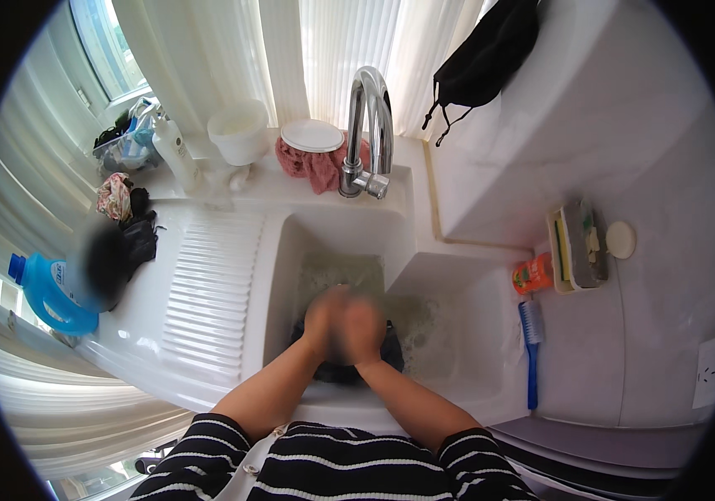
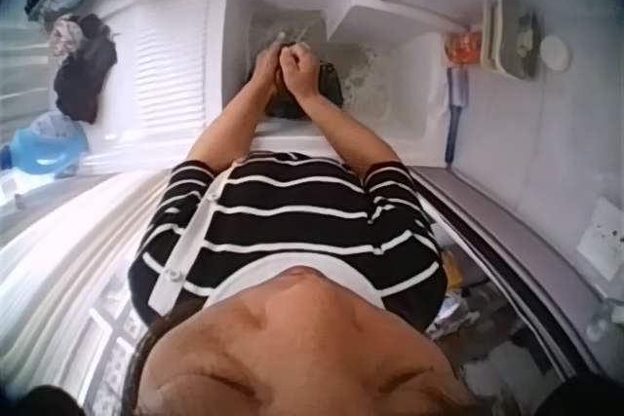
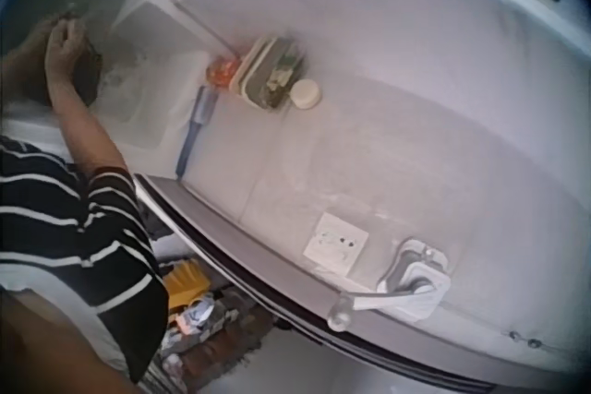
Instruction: The person hand-washes a dark-colored garment in a sink filled with soapy water. They repeatedly submerge, agitate, and wring the fabric to clean it, handling the item with both hands throughout the process.
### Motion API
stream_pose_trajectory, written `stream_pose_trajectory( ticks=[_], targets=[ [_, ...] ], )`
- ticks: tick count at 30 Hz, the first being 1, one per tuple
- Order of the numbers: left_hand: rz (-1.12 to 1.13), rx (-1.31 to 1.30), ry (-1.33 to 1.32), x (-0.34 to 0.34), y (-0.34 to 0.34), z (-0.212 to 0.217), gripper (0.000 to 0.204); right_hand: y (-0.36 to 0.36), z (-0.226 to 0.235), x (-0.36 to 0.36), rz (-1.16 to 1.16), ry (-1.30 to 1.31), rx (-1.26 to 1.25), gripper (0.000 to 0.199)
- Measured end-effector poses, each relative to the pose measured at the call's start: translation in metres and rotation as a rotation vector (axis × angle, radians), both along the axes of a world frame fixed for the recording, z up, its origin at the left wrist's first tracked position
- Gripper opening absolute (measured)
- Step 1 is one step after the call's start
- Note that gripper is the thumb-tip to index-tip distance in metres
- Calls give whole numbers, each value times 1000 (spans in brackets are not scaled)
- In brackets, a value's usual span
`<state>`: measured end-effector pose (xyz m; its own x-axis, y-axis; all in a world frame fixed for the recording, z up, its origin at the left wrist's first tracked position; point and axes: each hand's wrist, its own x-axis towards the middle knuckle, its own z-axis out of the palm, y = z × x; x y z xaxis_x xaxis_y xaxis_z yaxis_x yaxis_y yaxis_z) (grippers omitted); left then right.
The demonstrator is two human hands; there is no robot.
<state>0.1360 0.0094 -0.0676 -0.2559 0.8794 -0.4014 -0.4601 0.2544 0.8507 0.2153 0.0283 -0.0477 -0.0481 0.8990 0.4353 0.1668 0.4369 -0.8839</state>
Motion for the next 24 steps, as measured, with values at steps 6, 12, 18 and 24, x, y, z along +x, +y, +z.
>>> stream_pose_trajectory(
  ticks=[6, 12, 18, 24],
  targets=[
    [-184, 62, 348, 7, -10, -59, 18, 51, -61, 26, -123, 81, -678, 30],
    [39, -265, 137, -3, 9, 8, 26, 0, -6, -1, -31, 44, -20, 28],
    [-206, 15, 288, 8, -11, -41, 21, 44, -67, 31, -103, 111, -630, 29],
    [-115, -99, 225, 7, 2, -9, 23, 8, -61, 6, -113, -115, 15, 21]
  ],
)
